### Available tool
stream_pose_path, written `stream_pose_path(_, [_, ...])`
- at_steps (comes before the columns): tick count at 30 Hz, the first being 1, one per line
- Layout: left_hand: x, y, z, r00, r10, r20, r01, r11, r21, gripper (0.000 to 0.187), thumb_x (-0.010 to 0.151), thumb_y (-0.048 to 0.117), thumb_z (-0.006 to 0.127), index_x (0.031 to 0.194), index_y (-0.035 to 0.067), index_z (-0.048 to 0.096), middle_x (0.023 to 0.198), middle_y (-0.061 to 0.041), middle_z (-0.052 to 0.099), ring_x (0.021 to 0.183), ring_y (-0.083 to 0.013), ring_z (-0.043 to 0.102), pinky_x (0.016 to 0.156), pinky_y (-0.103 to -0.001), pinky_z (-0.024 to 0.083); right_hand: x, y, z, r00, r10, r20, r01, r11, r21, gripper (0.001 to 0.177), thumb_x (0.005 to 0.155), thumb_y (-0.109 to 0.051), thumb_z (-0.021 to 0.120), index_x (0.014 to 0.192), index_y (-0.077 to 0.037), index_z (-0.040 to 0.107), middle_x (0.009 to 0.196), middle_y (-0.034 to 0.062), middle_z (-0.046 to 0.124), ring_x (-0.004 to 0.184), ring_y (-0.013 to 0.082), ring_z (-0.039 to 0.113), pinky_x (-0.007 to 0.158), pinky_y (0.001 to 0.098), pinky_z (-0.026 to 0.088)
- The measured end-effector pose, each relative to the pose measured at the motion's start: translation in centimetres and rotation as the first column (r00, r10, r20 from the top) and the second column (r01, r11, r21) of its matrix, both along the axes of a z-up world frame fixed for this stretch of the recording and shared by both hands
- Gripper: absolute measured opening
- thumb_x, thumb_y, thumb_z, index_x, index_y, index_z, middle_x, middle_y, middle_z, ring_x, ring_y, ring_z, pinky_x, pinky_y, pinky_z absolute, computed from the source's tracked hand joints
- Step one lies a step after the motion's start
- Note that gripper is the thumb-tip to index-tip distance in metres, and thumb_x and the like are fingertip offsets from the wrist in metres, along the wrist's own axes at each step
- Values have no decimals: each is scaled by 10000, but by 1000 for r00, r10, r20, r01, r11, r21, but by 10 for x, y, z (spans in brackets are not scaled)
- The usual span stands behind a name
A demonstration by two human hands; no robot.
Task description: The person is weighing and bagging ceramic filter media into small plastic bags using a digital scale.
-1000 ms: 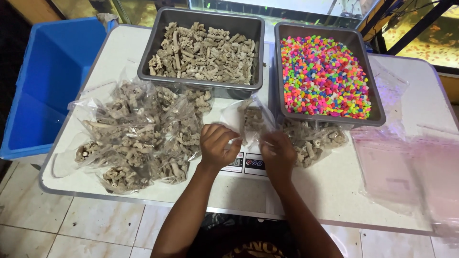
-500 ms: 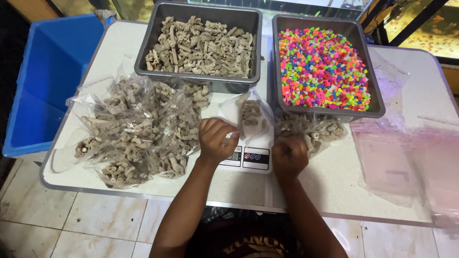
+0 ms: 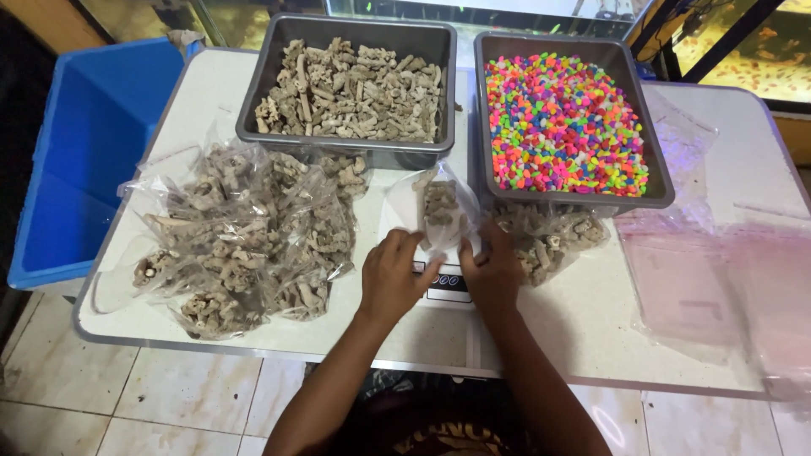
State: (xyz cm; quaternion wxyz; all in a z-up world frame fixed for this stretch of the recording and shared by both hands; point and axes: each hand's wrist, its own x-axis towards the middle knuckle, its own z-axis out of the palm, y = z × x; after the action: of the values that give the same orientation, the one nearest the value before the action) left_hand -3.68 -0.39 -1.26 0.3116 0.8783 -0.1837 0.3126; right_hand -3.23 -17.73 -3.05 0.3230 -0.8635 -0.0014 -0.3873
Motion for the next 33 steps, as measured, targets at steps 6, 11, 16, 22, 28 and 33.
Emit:
stream_pose_path(6, [1,-2,2,997,-19,-78,13,998,-67,77,874,58,706,931,73,755,688,-56,679,633,-257,712,602,-355,549,18,-7,-15,993,114,17,-115,989,96,265,842,21,777,1096,-51,749,602,88,609,531,271,650,514,375,509])
stream_pose_path(11, [16,1,13,999,-10,-45,2,984,-180,57,874,14,714,894,42,758,654,-90,691,587,-258,702,547,-334,543,32,-11,12,981,109,159,-116,992,39,219,846,2,793,1048,-82,781,678,40,638,537,199,627,513,313,505])
stream_pose_path(16, [34,9,47,1000,6,30,2,960,-280,60,890,41,711,853,62,753,594,-52,624,550,-250,673,499,-307,520,40,-15,29,977,193,91,-179,973,-144,316,818,-156,840,1124,-157,764,830,15,656,679,215,637,654,397,507])
stream_pose_path(22, [40,8,64,998,-51,45,61,961,-271,58,881,43,723,829,56,747,554,-65,587,527,-249,649,473,-319,524,17,2,5,941,335,-45,-330,939,101,641,686,-362,980,1208,-82,734,891,35,702,612,153,678,604,268,562])
stream_pose_path(28, [46,8,63,995,-98,29,102,945,-312,81,868,4,705,823,52,753,550,-61,599,514,-220,628,479,-300,521,41,-7,0,969,203,-144,-193,978,81,81,995,-217,699,995,-180,772,659,-28,670,557,166,653,528,287,535])
stream_pose_path(33, [73,10,44,989,-129,-75,65,825,-561,80,861,29,731,788,48,757,525,-87,539,510,-221,563,517,-337,465,83,-24,11,973,191,132,-191,982,-15,243,957,-166,732,727,-153,654,611,60,578,584,278,622,572,347,479])
